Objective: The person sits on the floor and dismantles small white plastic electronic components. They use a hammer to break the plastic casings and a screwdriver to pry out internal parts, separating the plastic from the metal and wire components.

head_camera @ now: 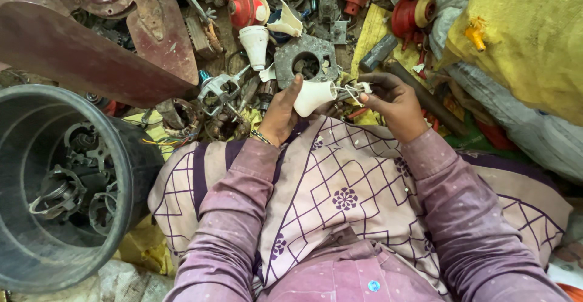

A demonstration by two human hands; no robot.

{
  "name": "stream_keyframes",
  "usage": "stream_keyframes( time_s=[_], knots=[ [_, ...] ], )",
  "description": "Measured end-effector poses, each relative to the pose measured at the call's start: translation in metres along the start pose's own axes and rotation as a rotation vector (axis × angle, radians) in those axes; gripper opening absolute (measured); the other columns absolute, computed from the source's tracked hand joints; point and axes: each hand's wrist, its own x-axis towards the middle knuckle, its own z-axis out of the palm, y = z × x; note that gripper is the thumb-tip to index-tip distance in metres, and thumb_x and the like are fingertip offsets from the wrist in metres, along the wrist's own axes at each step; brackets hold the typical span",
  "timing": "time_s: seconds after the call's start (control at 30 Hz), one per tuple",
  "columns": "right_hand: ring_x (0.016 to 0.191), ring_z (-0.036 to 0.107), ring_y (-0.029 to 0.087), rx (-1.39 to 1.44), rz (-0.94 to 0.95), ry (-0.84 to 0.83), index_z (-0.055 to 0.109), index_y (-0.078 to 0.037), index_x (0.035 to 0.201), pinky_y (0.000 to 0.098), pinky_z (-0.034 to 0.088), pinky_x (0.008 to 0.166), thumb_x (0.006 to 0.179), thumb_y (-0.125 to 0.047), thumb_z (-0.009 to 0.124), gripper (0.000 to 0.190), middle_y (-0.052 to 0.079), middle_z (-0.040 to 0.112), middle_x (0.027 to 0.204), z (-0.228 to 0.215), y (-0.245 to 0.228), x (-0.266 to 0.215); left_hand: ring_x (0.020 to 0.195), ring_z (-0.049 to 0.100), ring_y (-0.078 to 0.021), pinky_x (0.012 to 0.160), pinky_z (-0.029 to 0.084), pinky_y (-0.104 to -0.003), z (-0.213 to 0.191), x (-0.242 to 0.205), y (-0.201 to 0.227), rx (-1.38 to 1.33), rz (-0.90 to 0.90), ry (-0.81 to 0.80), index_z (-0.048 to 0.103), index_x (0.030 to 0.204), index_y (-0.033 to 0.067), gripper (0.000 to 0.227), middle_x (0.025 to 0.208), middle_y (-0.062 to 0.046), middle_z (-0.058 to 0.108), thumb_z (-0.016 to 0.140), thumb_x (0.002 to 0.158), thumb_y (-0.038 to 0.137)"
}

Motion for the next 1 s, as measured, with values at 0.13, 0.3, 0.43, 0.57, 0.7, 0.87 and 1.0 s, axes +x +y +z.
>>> stream_keyframes(
  time_s=[0.13, 0.3, 0.43, 0.57, 0.7, 0.87, 1.0],
  knots=[
    [0.114, 0.066, 0.013, 0.077, -0.014, -0.064, 0.061, -0.002, 0.126, 0.0298, 0.057, 0.098, 0.093, -0.002, 0.072, 0.034, 0.008, 0.069, 0.128, -0.001, 0.003, 0.001, 0.088, 0.073, -0.0214, 0.071, 0.063, -0.034, 0.002, -0.003, 0.005, -0.014, 0.012, -0.020, 0.065, 0.125, -0.0044, 0.063, 0.108, -0.015, 0.072, 0.073, 0.092, 0.048],
    [0.107, 0.068, 0.014, 0.096, 0.007, -0.010, 0.061, -0.003, 0.118, 0.0307, 0.058, 0.094, 0.097, -0.004, 0.071, 0.023, 0.009, 0.072, 0.120, -0.002, 0.011, 0.002, 0.090, 0.073, -0.0217, 0.068, 0.062, -0.037, 0.005, -0.007, 0.008, 0.013, 0.010, -0.094, 0.063, 0.117, 0.0041, 0.048, 0.104, -0.011, 0.071, 0.080, 0.078, 0.026],
    [0.102, 0.070, 0.014, 0.018, -0.034, 0.180, 0.064, -0.002, 0.117, 0.0297, 0.059, 0.091, 0.095, -0.002, 0.075, 0.024, 0.009, 0.073, 0.115, -0.005, 0.018, 0.003, 0.099, 0.071, -0.0241, 0.087, 0.059, -0.034, 0.007, -0.008, 0.007, 0.658, 0.462, 0.010, 0.065, 0.113, 0.0024, 0.042, 0.109, -0.013, 0.071, 0.084, 0.083, 0.024],
    [0.104, 0.067, 0.013, -0.034, -0.029, 0.111, 0.066, -0.002, 0.123, 0.0282, 0.057, 0.089, 0.090, 0.000, 0.079, 0.036, 0.007, 0.072, 0.117, -0.005, 0.018, 0.006, 0.113, 0.066, -0.0290, 0.101, 0.052, -0.040, 0.012, -0.010, 0.011, 1.111, 0.611, 0.135, 0.071, 0.107, 0.0067, 0.039, 0.114, -0.011, 0.073, 0.085, 0.076, 0.026],
    [0.112, 0.066, 0.015, -0.093, 0.036, -0.085, 0.068, 0.000, 0.129, 0.0310, 0.059, 0.096, 0.091, 0.000, 0.078, 0.040, 0.004, 0.065, 0.125, 0.005, 0.016, 0.000, 0.128, 0.054, -0.0309, 0.110, 0.041, -0.045, 0.024, -0.021, 0.013, 1.197, 0.760, 0.072, 0.069, 0.122, 0.0065, 0.054, 0.130, -0.013, 0.065, 0.086, 0.081, 0.038],
    [0.119, 0.065, 0.015, -0.009, 0.033, -0.196, 0.062, -0.002, 0.136, 0.0307, 0.055, 0.100, 0.094, -0.003, 0.073, 0.044, 0.007, 0.067, 0.130, 0.015, 0.009, -0.008, 0.112, 0.060, -0.0332, 0.101, 0.045, -0.046, 0.040, -0.027, 0.006, 1.242, 0.871, -0.157, 0.069, 0.127, 0.0053, 0.046, 0.118, -0.013, 0.071, 0.077, 0.093, 0.034],
    [0.111, 0.068, 0.017, 0.029, 0.104, -0.147, 0.061, 0.000, 0.136, 0.0327, 0.059, 0.095, 0.103, -0.014, 0.061, 0.036, 0.012, 0.068, 0.128, 0.018, 0.005, -0.005, 0.092, 0.066, -0.0322, 0.085, 0.051, -0.044, 0.036, -0.024, 0.002, 1.237, 0.780, -0.187, 0.075, 0.105, 0.0059, 0.021, 0.092, -0.013, 0.072, 0.075, 0.093, 0.023]
  ],
)
